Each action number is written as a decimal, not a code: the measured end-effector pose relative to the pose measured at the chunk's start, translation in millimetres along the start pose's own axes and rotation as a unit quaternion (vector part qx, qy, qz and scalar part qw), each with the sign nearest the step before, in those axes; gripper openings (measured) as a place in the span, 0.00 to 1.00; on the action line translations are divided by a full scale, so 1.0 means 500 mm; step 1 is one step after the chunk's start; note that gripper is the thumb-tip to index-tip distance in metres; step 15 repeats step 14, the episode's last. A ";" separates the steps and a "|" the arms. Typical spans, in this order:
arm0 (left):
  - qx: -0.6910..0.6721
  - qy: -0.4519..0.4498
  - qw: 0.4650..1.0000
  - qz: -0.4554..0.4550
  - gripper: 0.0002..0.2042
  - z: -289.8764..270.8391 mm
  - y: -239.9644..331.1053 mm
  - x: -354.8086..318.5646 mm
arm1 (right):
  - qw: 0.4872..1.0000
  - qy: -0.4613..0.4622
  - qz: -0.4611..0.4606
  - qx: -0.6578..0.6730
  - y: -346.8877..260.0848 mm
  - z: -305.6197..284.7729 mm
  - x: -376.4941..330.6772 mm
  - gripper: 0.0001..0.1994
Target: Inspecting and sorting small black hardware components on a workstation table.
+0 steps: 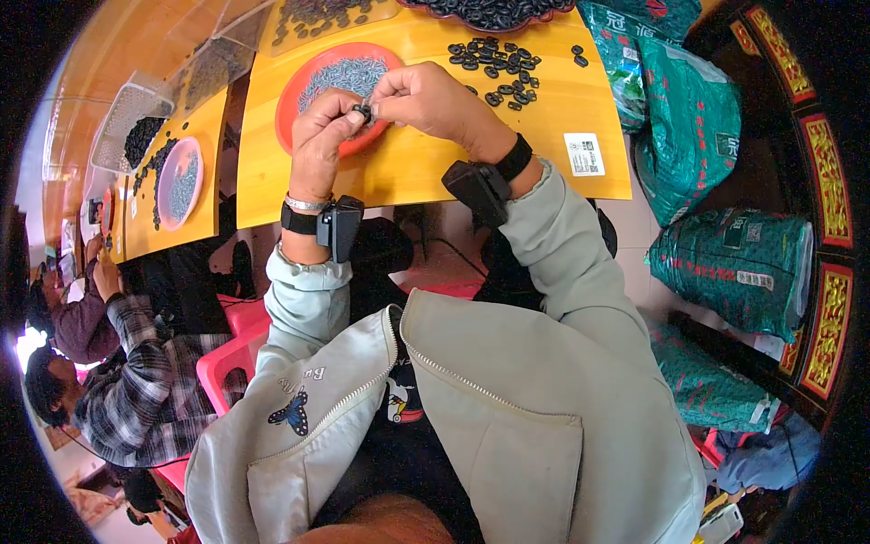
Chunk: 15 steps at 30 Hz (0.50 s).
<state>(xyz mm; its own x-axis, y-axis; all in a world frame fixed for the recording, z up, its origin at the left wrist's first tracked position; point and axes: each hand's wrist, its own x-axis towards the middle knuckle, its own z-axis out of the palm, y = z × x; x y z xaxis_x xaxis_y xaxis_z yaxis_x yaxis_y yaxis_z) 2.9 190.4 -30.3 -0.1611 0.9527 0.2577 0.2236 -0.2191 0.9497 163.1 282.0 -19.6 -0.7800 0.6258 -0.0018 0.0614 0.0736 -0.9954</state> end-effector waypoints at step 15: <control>-0.248 0.024 0.961 -0.120 0.06 0.016 0.004 -0.008 | 1.000 0.014 0.024 -0.006 -0.010 -0.022 -0.004 0.06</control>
